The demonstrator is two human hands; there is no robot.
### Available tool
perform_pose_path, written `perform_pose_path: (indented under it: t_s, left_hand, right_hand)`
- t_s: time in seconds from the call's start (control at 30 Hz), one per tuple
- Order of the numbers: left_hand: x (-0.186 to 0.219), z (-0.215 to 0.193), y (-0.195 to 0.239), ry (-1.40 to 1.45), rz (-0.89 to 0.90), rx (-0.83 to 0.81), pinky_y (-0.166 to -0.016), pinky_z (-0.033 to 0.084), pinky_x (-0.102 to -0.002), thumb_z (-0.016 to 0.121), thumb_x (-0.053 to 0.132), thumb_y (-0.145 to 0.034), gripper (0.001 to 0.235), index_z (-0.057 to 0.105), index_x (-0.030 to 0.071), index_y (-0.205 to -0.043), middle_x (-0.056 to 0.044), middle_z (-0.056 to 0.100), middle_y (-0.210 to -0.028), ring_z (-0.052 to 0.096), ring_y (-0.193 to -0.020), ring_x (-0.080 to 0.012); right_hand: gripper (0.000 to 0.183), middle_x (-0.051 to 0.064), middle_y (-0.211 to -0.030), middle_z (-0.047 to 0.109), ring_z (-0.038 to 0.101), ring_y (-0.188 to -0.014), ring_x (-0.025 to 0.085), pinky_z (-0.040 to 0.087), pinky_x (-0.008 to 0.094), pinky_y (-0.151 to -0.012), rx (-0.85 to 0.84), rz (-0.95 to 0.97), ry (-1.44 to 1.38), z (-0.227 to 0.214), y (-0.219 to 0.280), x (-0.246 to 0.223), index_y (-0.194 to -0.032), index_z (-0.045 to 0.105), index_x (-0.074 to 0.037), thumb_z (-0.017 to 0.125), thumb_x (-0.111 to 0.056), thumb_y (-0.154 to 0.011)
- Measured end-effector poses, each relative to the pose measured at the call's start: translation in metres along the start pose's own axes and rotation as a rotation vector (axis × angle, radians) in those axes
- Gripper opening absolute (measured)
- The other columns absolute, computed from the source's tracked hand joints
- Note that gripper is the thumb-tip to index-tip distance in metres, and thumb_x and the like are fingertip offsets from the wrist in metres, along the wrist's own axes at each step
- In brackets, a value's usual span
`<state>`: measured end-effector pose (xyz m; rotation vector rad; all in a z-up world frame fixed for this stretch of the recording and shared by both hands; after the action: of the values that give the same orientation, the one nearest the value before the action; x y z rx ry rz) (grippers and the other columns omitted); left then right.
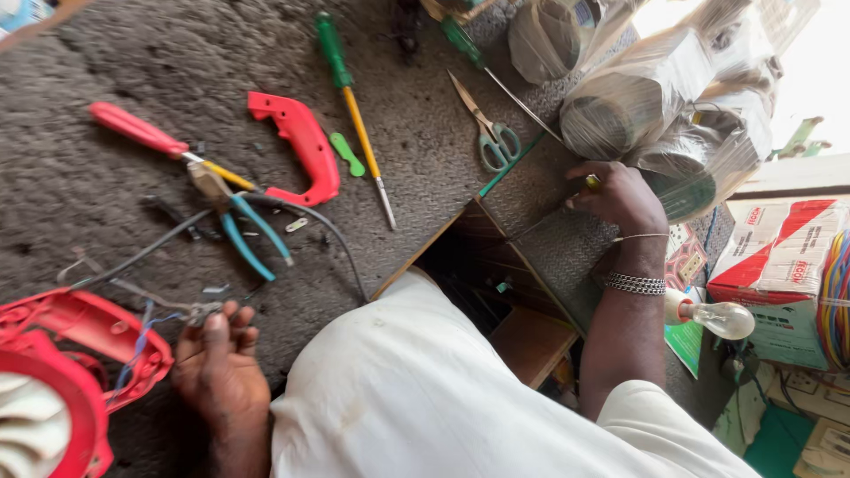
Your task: The person uses a yellow screwdriver to tighten screws on a small electrical component connected to a red fan housing. The person repeatedly plugs and unplugs a power cord into a wall socket to test the connection while adjusting the component.
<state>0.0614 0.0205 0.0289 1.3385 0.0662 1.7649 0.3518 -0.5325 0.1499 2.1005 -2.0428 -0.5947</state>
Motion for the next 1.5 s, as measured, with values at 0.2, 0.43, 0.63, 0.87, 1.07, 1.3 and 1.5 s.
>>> perform_pose_path:
  t_s: [0.2, 0.43, 0.63, 0.87, 1.07, 1.3, 1.5]
  left_hand:
    - [0.008, 0.004, 0.006, -0.075, 0.011, 0.032, -0.081, 0.055, -0.027, 0.068, 0.014, -0.107, 0.018, 0.066, 0.008, -0.124, -0.005, 0.074, -0.114, 0.072, -0.097, -0.0176]
    - [-0.005, 0.012, 0.0, -0.191, 0.008, 0.12, -0.079, 0.062, -0.034, 0.074, 0.019, -0.091, 0.024, 0.067, 0.0, -0.105, -0.013, 0.075, -0.105, 0.076, -0.093, -0.026]
    - [-0.003, 0.014, 0.004, -0.091, 0.0, 0.157, -0.072, 0.061, -0.028, 0.074, 0.017, -0.092, 0.024, 0.068, 0.002, -0.11, -0.008, 0.075, -0.102, 0.076, -0.091, -0.0191]
    - [-0.014, 0.015, -0.007, 0.091, 0.058, 0.088, -0.068, 0.06, -0.021, 0.073, 0.013, -0.092, 0.031, 0.066, 0.004, -0.121, -0.004, 0.074, -0.099, 0.074, -0.087, -0.0126]
    - [-0.014, 0.015, -0.008, 0.049, 0.024, 0.126, -0.066, 0.059, -0.021, 0.073, 0.015, -0.094, 0.024, 0.07, 0.0, -0.113, -0.005, 0.076, -0.094, 0.075, -0.084, -0.0118]
    - [-0.011, 0.018, -0.004, 0.042, -0.048, 0.162, -0.068, 0.059, -0.021, 0.072, 0.02, -0.093, 0.023, 0.071, 0.004, -0.108, -0.002, 0.076, -0.097, 0.075, -0.085, -0.0096]
    - [-0.005, 0.02, -0.003, 0.05, -0.036, 0.148, -0.069, 0.059, -0.021, 0.072, 0.02, -0.094, 0.022, 0.072, 0.003, -0.108, -0.004, 0.076, -0.097, 0.075, -0.086, -0.0108]
  right_hand:
    - [0.034, 0.013, -0.093, 0.076, 0.073, -0.086, 0.031, 0.058, 0.042, -0.078, -0.167, -0.038, 0.042, -0.003, -0.001, -0.035, -0.104, 0.078, -0.015, 0.088, -0.028, -0.074]
    - [0.037, 0.011, -0.102, 0.063, 0.057, -0.088, 0.018, 0.046, 0.033, -0.073, -0.396, -0.317, -0.763, -0.016, 0.025, -0.166, -0.134, 0.062, -0.001, 0.064, -0.001, -0.097]
    - [0.022, 0.008, -0.117, 0.065, 0.07, -0.118, 0.026, 0.061, 0.04, -0.11, -0.336, -0.85, -1.499, -0.002, 0.052, -0.36, -0.129, 0.056, -0.004, 0.063, -0.008, -0.108]
    - [0.027, 0.019, -0.129, 0.067, 0.069, -0.125, 0.03, 0.062, 0.042, -0.105, -0.539, -1.138, -1.316, 0.082, 0.101, -0.471, -0.13, 0.044, -0.003, 0.06, -0.013, -0.111]
    - [0.027, 0.019, -0.128, 0.068, 0.069, -0.127, 0.029, 0.059, 0.041, -0.111, -0.422, -1.249, -1.2, 0.095, 0.106, -0.466, -0.127, 0.043, -0.002, 0.062, -0.012, -0.11]
    - [0.026, 0.021, -0.127, 0.068, 0.069, -0.128, 0.031, 0.059, 0.041, -0.11, -0.392, -1.286, -1.148, 0.098, 0.107, -0.459, -0.125, 0.044, -0.001, 0.062, -0.012, -0.109]
    - [0.028, 0.02, -0.123, 0.069, 0.07, -0.126, 0.031, 0.06, 0.04, -0.106, -0.289, -1.33, -1.064, 0.097, 0.109, -0.457, -0.122, 0.045, -0.001, 0.063, -0.017, -0.108]
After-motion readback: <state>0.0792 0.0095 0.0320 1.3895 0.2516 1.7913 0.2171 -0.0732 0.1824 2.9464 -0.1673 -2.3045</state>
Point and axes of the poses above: each hand's wrist, its own y-axis away from the middle knuckle, its own z-axis out of the palm, x = y × z, the point moved 8 cm from there along -y, towards the middle knuckle
